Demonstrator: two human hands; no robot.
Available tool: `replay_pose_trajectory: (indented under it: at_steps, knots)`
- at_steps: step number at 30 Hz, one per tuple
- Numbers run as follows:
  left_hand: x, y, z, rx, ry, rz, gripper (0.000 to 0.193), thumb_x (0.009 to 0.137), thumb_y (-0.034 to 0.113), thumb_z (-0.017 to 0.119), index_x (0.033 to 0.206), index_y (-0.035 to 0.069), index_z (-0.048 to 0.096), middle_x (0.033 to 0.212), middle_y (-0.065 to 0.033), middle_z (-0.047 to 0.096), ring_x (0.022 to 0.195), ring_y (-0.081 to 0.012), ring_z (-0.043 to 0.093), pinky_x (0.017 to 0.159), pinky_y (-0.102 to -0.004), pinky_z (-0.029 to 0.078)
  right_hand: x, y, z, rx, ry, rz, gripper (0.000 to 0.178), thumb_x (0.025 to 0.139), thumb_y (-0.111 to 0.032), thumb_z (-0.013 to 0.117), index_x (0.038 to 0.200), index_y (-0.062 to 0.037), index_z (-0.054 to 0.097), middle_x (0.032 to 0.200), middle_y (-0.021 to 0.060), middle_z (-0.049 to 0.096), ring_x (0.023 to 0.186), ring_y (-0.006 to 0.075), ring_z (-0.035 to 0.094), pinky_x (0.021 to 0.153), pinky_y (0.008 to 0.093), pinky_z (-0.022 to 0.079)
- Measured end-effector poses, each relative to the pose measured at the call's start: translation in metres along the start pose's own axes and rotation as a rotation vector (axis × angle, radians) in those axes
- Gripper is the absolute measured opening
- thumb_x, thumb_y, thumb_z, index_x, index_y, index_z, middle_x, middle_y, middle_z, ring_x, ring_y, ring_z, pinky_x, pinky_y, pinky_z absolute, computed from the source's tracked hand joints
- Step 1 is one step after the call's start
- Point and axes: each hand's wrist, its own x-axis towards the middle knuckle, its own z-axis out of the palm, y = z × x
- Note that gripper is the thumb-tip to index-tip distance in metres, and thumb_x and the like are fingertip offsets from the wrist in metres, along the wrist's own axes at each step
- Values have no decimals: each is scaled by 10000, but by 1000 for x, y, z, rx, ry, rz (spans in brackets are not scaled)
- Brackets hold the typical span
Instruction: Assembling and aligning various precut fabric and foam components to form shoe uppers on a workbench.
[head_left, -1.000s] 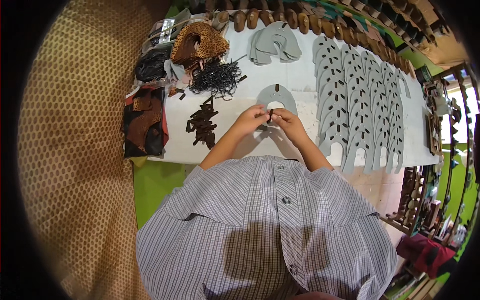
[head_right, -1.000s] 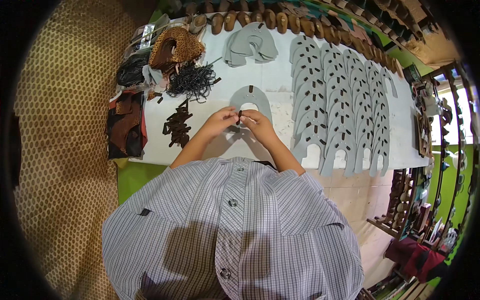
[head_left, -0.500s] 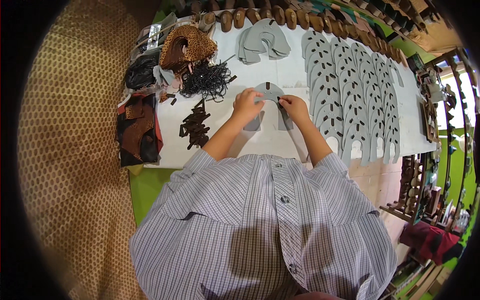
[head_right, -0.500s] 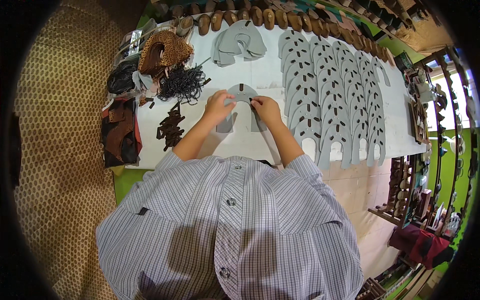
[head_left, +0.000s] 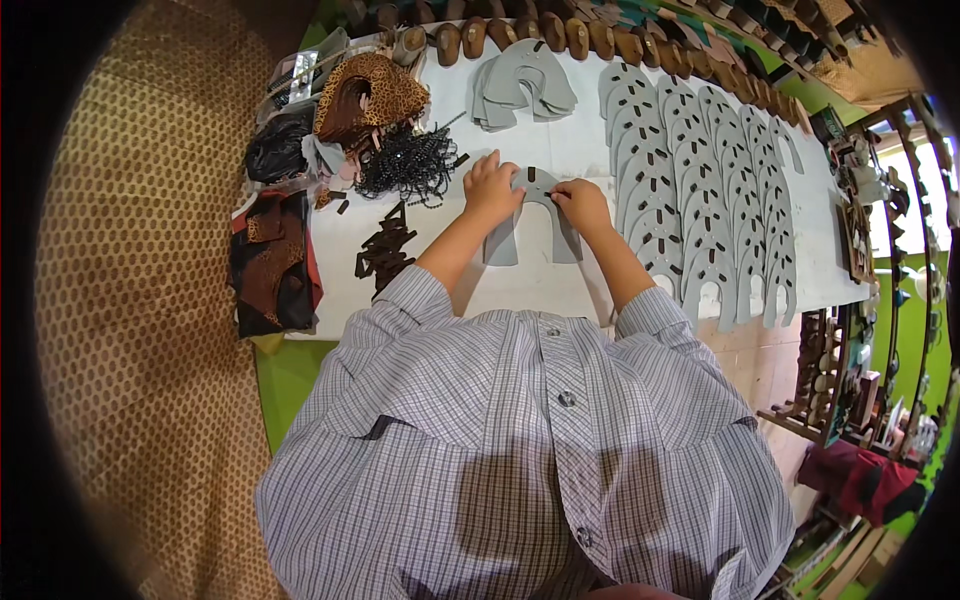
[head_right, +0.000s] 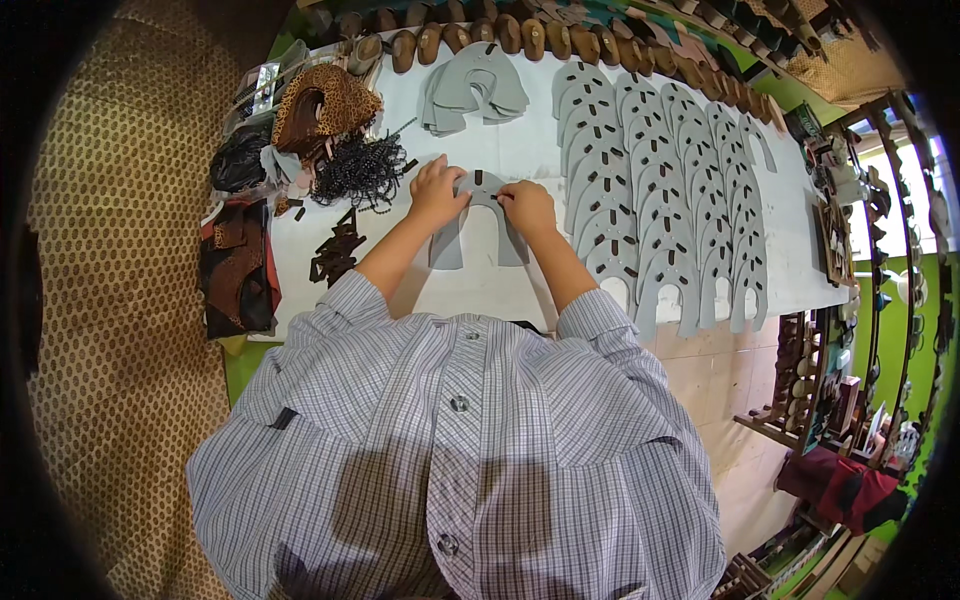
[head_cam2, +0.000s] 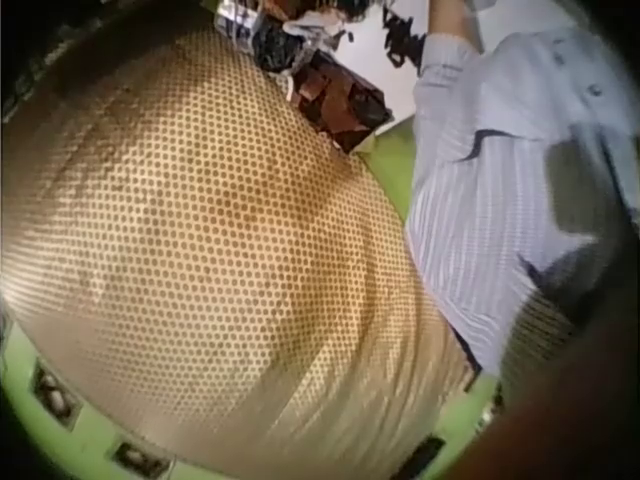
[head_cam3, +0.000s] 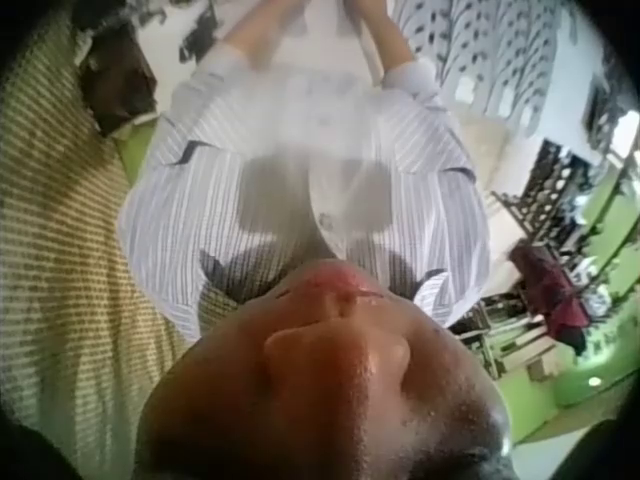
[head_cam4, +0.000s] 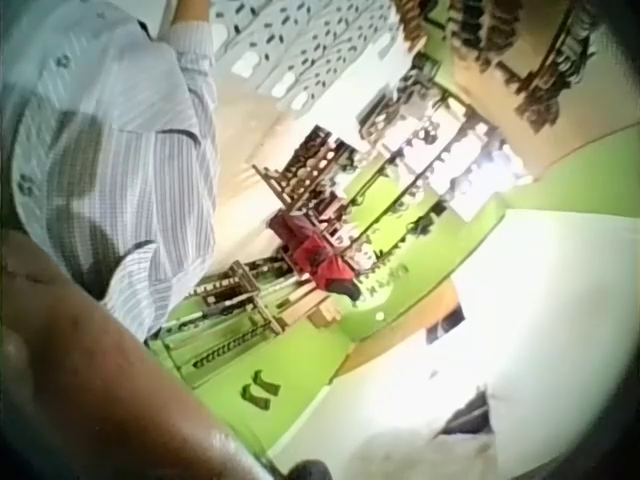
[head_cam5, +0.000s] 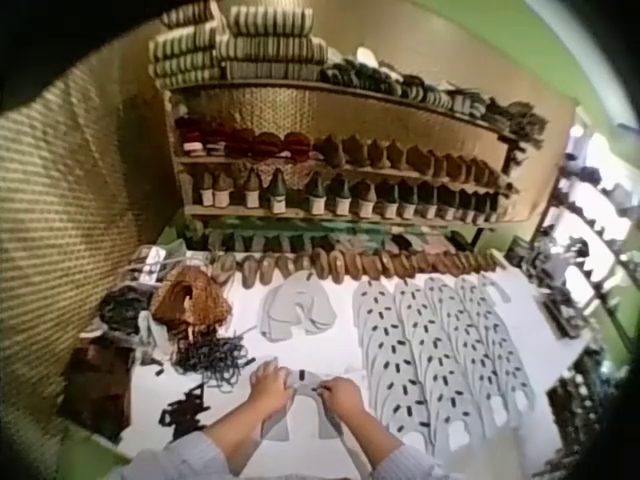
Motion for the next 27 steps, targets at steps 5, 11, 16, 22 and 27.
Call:
replay_pose_trajectory:
  at_steps: [5,11,16,22,27]
  knots:
    - [16,-8,-2,-89,-13,15,303,693,349,698,910,155,611,1326,-125,422,1262,-358,309,997,-485,250,2,7,3,105,-14,2,202,757,-229,651,879,-73,691,826,123,643,763,272,612,680,347,469]
    - [28,-11,0,-4,-134,122,294,680,402,701,815,147,646,1323,-70,435,1261,-375,303,998,-494,240,3,6,4,196,-15,60,137,730,-190,651,823,-97,693,830,86,655,802,264,602,713,356,473]
    - [33,-10,6,50,-292,140,543,639,518,677,1051,163,667,1417,-61,329,1326,-378,173,1038,-574,132,-3,7,6,63,97,-140,108,723,-173,665,806,-108,689,773,58,645,762,252,593,673,360,475]
    - [32,-9,10,10,-273,130,589,650,496,673,1035,50,658,1427,-43,314,1329,-373,172,1039,-596,120,-7,11,7,-9,203,-328,104,720,-183,663,801,-125,692,738,40,624,728,243,584,644,365,469]
    - [28,2,13,29,-265,93,536,685,436,656,1044,38,651,1420,-43,324,1325,-366,187,1044,-582,134,-9,14,7,-22,188,-386,125,724,-165,653,842,-140,688,763,36,626,747,241,586,669,362,463]
